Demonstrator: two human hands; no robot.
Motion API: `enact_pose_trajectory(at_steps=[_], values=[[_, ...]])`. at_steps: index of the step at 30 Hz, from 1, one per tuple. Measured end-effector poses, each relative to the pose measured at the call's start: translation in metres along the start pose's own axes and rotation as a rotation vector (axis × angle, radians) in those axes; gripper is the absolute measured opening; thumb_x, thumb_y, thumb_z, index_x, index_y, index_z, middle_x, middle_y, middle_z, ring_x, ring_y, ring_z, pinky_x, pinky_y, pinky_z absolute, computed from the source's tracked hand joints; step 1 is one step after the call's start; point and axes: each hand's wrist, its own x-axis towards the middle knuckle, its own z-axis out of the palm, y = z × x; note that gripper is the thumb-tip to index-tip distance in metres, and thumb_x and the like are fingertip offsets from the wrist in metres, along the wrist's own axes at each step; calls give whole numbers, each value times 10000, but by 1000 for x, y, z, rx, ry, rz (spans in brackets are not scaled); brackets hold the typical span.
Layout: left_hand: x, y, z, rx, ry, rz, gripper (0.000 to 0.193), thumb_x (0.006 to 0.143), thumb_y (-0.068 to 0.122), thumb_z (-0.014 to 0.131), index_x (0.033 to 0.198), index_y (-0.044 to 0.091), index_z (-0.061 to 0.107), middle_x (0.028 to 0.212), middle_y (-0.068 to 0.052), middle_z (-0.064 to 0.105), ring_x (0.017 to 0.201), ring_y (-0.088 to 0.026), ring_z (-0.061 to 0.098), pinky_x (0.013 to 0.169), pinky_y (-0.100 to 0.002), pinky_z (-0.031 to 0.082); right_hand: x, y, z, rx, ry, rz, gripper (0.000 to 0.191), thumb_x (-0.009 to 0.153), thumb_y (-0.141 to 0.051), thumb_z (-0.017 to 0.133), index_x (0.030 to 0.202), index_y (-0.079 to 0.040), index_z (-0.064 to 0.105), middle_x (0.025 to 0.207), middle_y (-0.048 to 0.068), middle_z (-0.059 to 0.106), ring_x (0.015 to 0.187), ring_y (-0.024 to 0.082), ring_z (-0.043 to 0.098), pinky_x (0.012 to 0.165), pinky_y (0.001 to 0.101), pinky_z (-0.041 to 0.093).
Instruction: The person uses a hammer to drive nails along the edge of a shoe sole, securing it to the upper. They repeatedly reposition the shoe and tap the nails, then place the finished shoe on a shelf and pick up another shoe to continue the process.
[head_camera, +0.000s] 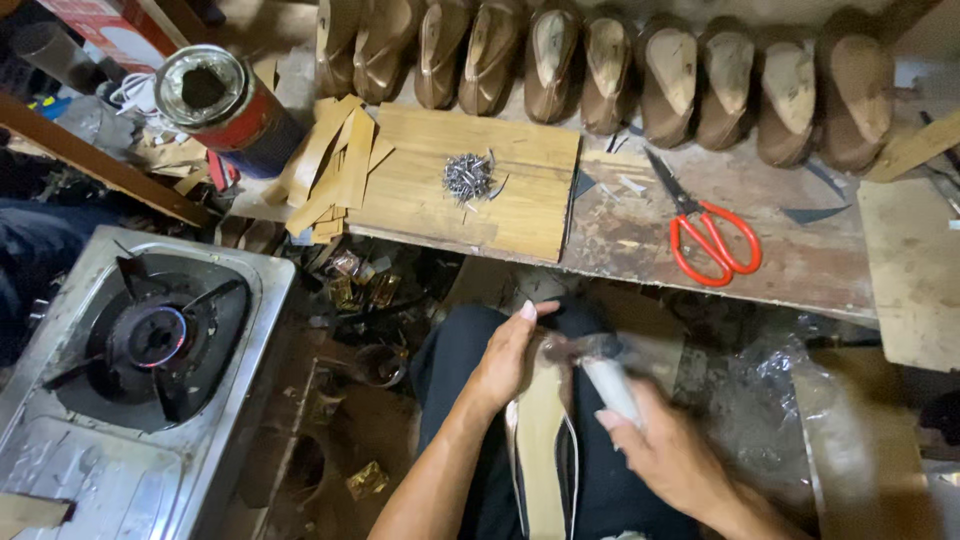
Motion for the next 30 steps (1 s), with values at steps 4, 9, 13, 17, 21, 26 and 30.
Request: enact_pose_trajectory(at_steps=[4, 9, 13, 17, 21, 26, 30], values=[[0, -3, 2, -10, 1, -10, 592, 1102, 453, 322, 1394, -18, 529, 977, -221, 731, 892, -300, 713, 846, -402, 558, -9, -4, -3, 244, -104, 162, 389, 957, -246, 604, 1237, 21, 571, 718, 107, 655, 581, 170, 633, 532, 331, 534], [1, -6, 5, -129, -29, -98, 579, 1085, 435, 332, 1404, -10, 520, 955, -194, 736, 857, -265, 721, 818, -381, 569, -15, -11, 5, 407, 151, -82, 477, 996, -306, 617, 1377, -42, 506, 782, 56, 663, 656, 122, 625, 586, 303, 534], [-2, -7, 0, 109, -28, 32, 634, 1148, 456, 332, 1429, -64, 562, 1024, -211, 771, 948, -275, 717, 895, -375, 556, -19, -11, 4, 32, -175, 513, 524, 896, -314, 668, 1355, -79, 575, 709, 107, 673, 577, 170, 592, 520, 356, 502], [-2, -11, 3, -244, -37, -136, 613, 1081, 447, 365, 1445, -39, 452, 959, -212, 718, 871, -304, 729, 800, -408, 589, -37, -7, -2, 574, 117, -81, 394, 1052, -319, 575, 1307, -26, 514, 796, 71, 650, 623, 149, 618, 563, 291, 540], [1, -15, 6, -244, -43, -141, 596, 1083, 432, 391, 1432, -47, 461, 957, -224, 716, 859, -303, 728, 795, -406, 588, -40, 5, 16, 215, 190, 9, 447, 973, -306, 590, 1318, -26, 533, 735, 45, 673, 558, 112, 635, 542, 251, 516], [0, -21, 6, -221, -58, -103, 583, 1091, 418, 395, 1429, -52, 467, 950, -233, 716, 833, -305, 728, 784, -402, 583, -58, 9, 10, 191, 52, 446, 544, 808, -241, 658, 1297, -18, 575, 727, 136, 715, 525, 202, 659, 496, 367, 558], [-1, -20, 6, -214, -43, -136, 585, 1085, 433, 383, 1422, -35, 486, 948, -220, 715, 838, -297, 728, 784, -406, 589, -66, 25, 20, 291, 215, 78, 491, 912, -322, 764, 1317, -79, 629, 772, 175, 674, 667, 263, 680, 597, 378, 560]])
